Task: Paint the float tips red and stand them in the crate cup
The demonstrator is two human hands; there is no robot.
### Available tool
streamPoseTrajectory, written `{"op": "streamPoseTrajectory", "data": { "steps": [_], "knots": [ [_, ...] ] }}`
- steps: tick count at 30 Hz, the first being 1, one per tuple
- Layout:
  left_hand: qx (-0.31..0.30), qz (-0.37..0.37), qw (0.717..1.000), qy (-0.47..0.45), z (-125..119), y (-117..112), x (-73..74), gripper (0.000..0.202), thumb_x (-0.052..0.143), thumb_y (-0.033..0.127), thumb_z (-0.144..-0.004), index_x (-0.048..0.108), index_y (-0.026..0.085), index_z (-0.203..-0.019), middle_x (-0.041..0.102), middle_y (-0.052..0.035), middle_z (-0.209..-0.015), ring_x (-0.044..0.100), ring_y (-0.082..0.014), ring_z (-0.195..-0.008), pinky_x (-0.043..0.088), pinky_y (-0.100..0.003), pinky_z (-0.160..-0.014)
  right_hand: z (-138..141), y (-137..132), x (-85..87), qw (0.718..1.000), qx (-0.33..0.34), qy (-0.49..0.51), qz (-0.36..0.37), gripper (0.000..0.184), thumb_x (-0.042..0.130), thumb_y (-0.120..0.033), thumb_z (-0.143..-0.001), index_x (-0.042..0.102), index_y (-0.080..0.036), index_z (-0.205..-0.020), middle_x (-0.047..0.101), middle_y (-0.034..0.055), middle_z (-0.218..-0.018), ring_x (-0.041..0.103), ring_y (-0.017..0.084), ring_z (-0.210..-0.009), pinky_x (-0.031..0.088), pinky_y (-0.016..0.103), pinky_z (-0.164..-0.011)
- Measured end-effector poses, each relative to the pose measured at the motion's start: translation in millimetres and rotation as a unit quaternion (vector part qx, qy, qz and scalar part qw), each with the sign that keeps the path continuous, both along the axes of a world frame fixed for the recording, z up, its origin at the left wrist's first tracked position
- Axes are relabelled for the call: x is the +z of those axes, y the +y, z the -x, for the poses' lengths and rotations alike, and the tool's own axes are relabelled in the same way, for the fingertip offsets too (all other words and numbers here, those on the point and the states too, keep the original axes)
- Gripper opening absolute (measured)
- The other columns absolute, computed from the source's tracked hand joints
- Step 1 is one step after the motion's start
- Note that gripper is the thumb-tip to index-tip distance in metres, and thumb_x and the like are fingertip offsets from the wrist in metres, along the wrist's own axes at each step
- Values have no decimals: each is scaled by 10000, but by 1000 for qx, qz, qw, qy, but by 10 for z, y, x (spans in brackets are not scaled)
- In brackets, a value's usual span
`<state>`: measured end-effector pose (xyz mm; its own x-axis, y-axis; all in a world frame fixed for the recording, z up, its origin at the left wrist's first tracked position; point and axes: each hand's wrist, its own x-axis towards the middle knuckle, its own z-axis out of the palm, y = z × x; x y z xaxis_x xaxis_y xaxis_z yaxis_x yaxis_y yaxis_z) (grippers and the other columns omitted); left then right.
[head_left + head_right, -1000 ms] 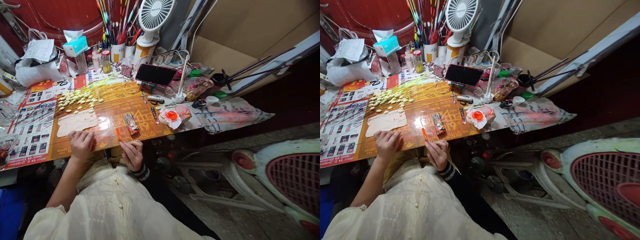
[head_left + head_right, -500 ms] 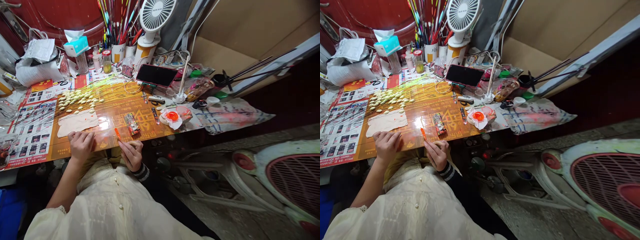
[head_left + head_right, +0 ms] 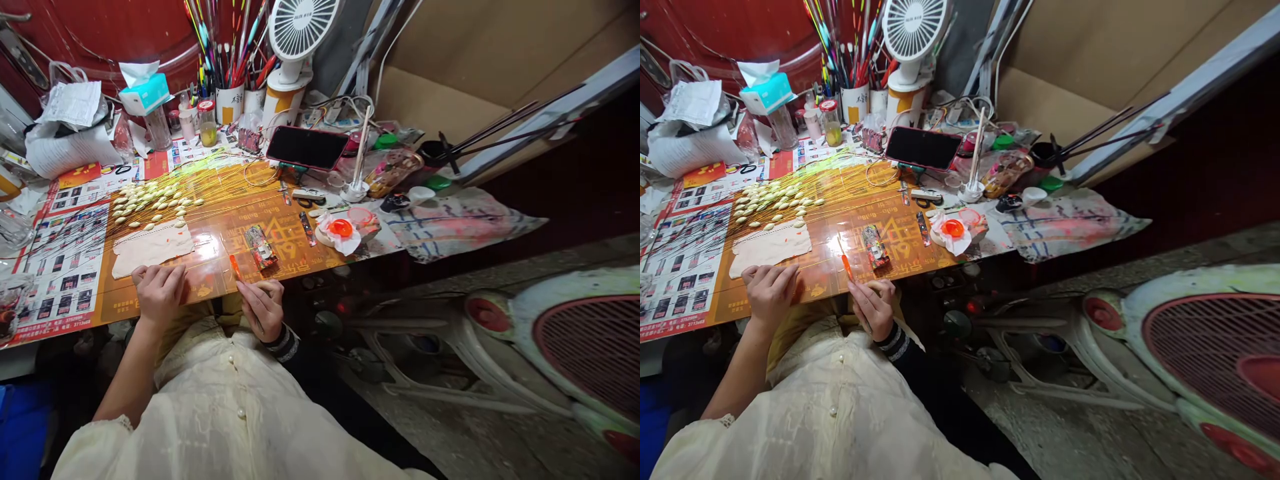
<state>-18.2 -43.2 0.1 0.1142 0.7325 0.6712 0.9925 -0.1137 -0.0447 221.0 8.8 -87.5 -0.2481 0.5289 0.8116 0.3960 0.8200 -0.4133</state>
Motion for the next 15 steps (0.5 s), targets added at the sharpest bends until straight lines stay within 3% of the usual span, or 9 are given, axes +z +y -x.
{"op": "streamPoseTrajectory", "data": {
  "steps": [10, 15],
  "knots": [
    [3, 7, 1000, -7, 5, -13, -28, 142, 616, 250, -927, 679, 271, -1052, 741, -19, -830, 598, -188, -782, 285, -411, -821, 73, -78, 57, 997, 71, 19, -29, 587, 566, -94, -874, 487, -242, -1437, 708, 55, -1097, 552, 200, -978, 450, 468, -964],
    [1, 5, 1000, -5, 10, -23, -39, 144, 625, 239, -923, 674, 257, -1058, 744, -16, -824, 603, -177, -770, 283, -401, -809, 143, -114, 68, 998, 60, 3, -25, 596, 562, -105, -879, 472, -255, -1449, 707, 47, -1123, 538, 201, -990, 447, 445, -952]
  ]
}}
